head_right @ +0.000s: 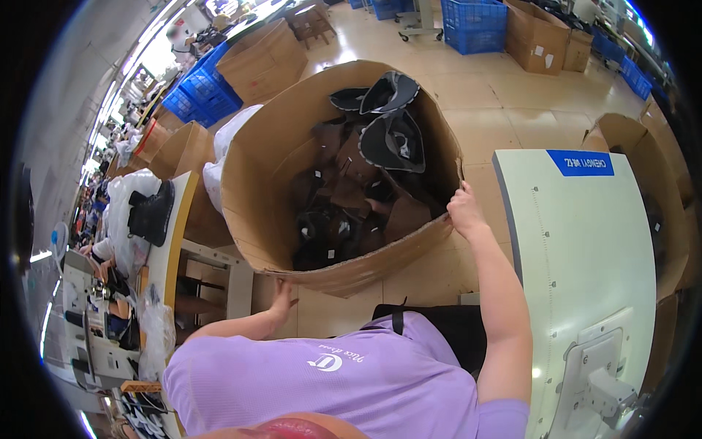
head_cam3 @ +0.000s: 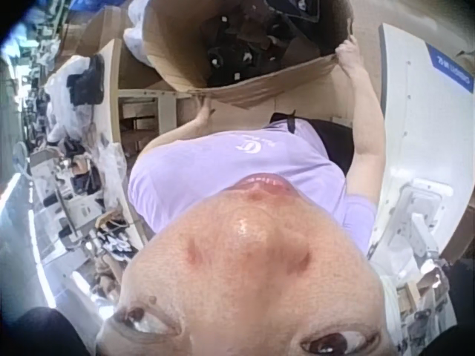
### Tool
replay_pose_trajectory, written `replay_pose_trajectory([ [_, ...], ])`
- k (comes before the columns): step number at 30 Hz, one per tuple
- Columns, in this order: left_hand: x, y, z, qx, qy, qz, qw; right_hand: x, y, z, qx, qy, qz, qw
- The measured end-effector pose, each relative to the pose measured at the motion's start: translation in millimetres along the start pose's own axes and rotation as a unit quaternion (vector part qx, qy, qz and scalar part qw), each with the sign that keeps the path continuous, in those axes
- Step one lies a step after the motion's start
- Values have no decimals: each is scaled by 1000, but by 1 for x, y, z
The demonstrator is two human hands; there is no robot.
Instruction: Stitching components of a shoe using an industrial sewing machine.
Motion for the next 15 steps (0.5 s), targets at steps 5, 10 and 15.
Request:
replay_pose_trajectory([
  [5,-21,36,14,-32,-37,-67,997,-1,-36,-41,4,54,-46,997],
  [10,35,53,55,-31,-62,-122,990,21,-129,-49,40,4,-18,999],
  [15,74,88,147,-43,-76,-115,990,39,-210,-40,98,-13,42,994],
])
Point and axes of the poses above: each hand's wrist, its own z-axis towards the middle knuckle, its own x-axis out of the back of the hand, y = z × x, the point moved 10 cm from there along z, towards the middle knuckle, and after that the axes turned 9 degrees about x, right-handed, at the moved point
